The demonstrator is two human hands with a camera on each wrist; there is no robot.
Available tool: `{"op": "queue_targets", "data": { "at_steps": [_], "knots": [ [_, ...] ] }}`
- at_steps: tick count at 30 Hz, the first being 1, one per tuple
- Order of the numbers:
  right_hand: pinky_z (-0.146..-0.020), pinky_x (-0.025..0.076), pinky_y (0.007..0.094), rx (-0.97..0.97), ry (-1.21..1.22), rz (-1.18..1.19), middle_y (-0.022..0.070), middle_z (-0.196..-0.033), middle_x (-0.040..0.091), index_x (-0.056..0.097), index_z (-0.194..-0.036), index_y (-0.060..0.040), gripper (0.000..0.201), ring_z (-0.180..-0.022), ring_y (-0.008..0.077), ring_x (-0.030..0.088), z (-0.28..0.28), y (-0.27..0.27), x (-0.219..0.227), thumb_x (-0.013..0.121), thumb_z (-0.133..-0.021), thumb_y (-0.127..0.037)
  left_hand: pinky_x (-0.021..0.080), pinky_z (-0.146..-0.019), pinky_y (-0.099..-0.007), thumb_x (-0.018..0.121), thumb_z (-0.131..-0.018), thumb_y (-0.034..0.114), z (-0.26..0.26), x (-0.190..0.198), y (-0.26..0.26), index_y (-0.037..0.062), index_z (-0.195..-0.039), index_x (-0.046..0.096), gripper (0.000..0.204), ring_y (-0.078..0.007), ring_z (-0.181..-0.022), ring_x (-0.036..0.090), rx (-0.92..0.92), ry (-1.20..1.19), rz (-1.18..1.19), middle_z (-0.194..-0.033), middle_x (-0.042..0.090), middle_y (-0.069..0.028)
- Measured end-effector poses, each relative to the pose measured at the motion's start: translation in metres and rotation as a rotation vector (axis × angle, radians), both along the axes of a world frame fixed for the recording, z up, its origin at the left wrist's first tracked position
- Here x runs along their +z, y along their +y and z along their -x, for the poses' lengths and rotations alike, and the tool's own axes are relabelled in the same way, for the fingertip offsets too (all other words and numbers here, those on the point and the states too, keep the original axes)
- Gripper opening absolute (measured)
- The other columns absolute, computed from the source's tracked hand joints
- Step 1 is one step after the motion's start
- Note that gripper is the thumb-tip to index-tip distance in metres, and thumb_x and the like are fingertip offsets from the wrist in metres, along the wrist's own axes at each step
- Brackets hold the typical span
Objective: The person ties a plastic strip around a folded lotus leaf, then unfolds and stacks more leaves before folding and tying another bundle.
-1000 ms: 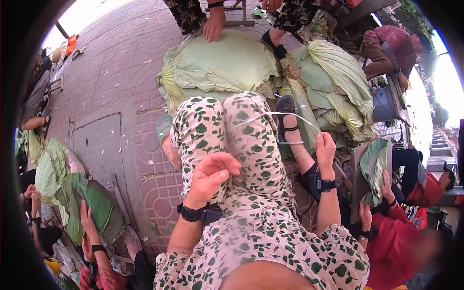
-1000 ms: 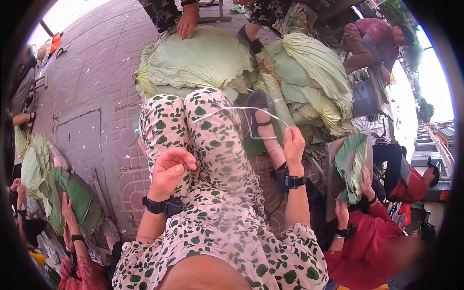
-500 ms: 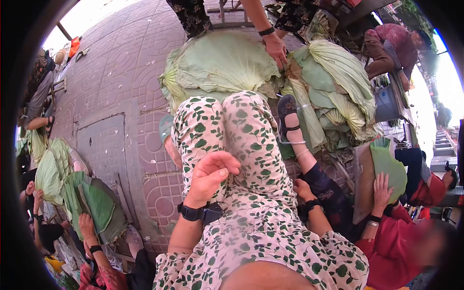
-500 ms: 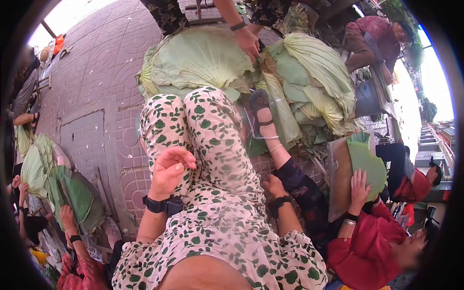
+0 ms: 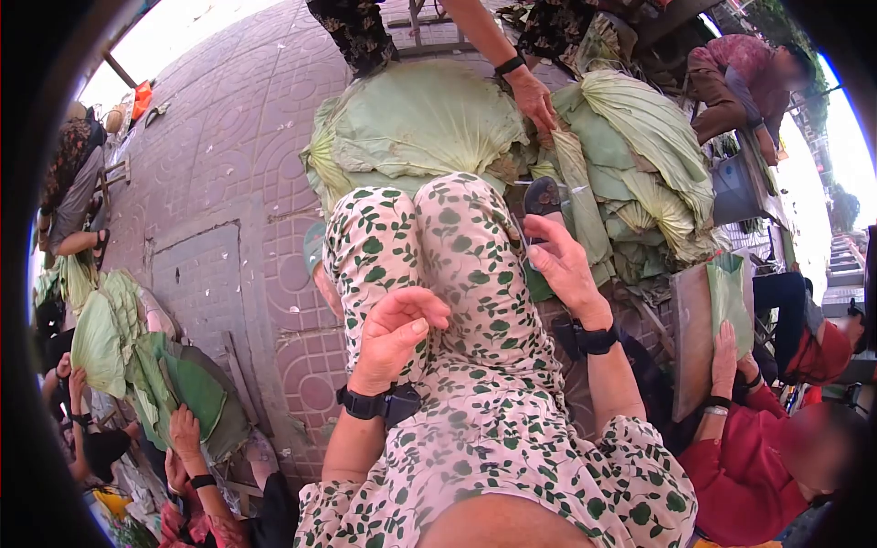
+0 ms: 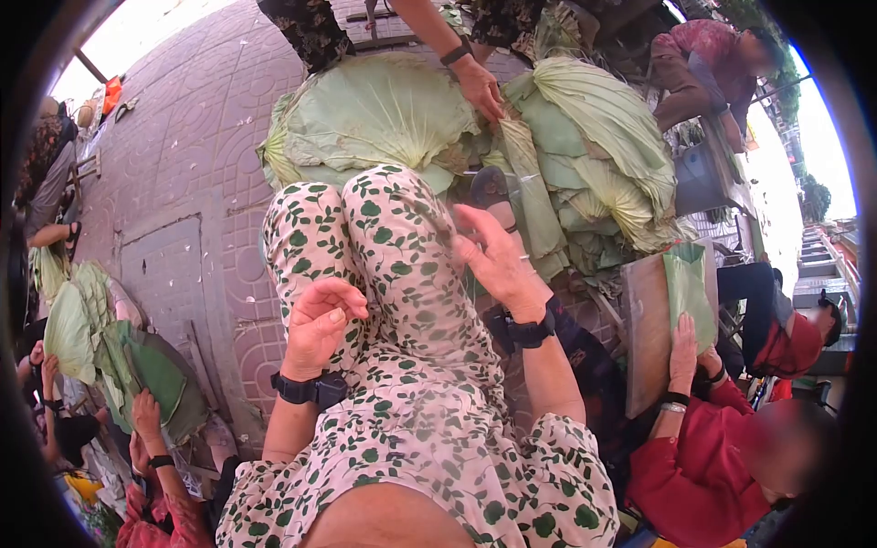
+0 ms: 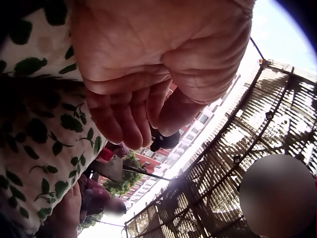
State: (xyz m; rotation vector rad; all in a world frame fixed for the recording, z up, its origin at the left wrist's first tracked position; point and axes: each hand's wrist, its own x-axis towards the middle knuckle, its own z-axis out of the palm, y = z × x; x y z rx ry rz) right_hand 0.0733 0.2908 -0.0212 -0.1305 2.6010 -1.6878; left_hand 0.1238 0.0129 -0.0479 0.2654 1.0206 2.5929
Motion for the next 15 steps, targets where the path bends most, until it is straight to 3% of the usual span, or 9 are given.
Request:
{"op": "queue_targets", "data": {
  "at_steps": [1,2,4,10,15],
  "knots": [
    [-0.092,0.041,0.0318,0.126,0.096,-0.091,0.0152,-0.121,0.051,0.044,-0.126,0.0008,0.049,-0.11,0.0223,0.05,0.004,-0.012,0.008,0.059,-0.087,-0.026,0.046,-0.084,-0.0316,0.06,-0.082,0.007,0.0,0.0,0.001,-0.0011,-0.113,0.052,0.033,-0.0193,-0.089,0.06,0.003,-0.005,0.008,-0.102,0.062,-0.0134],
    [-0.092,0.041,0.0318,0.122,0.097,-0.09,0.0152,-0.121,0.051,0.044,-0.126,0.0008,0.049,-0.11,0.0223,0.05,0.006,-0.025,0.006,0.059,-0.087,-0.026,0.046,-0.084,-0.0316,0.06,-0.082,0.007,0.0,0.0,0.001,-0.0011,-0.113,0.052,0.033,-0.0193,-0.089,0.06,-0.001,-0.004,0.01,-0.102,0.062,-0.0134],
    [-0.099,0.035,0.0362,0.184,0.34,-0.252,0.019,-0.127,0.044,0.041,-0.128,-0.0003,0.056,-0.119,0.0297,0.043,0.008,-0.046,0.003,0.057,-0.086,-0.034,0.046,-0.084,-0.0316,0.06,-0.082,0.007,-0.001,-0.001,0.0,-0.0011,-0.113,0.052,0.033,-0.0196,-0.089,0.06,0.016,-0.005,0.025,-0.102,0.062,-0.0139],
    [-0.103,0.031,0.0359,0.145,0.139,-0.079,0.0202,-0.131,0.041,0.04,-0.13,-0.0003,0.059,-0.124,0.0321,0.039,0.003,-0.038,-0.007,0.057,-0.086,-0.035,0.047,-0.083,-0.0322,0.059,-0.082,0.005,-0.002,0.0,0.001,-0.002,-0.113,0.052,0.033,-0.0206,-0.089,0.06,0.034,-0.014,0.027,-0.102,0.062,-0.0147],
    [-0.103,0.031,0.0353,0.133,0.124,-0.042,0.0203,-0.133,0.04,0.039,-0.131,-0.0006,0.061,-0.125,0.0311,0.038,0.001,-0.037,-0.007,0.058,-0.085,-0.036,0.048,-0.083,-0.0342,0.06,-0.081,0.008,-0.002,0.001,0.002,-0.0004,-0.112,0.052,0.033,-0.0215,-0.091,0.059,0.025,-0.003,0.071,-0.102,0.06,-0.0138]
  ]
}}
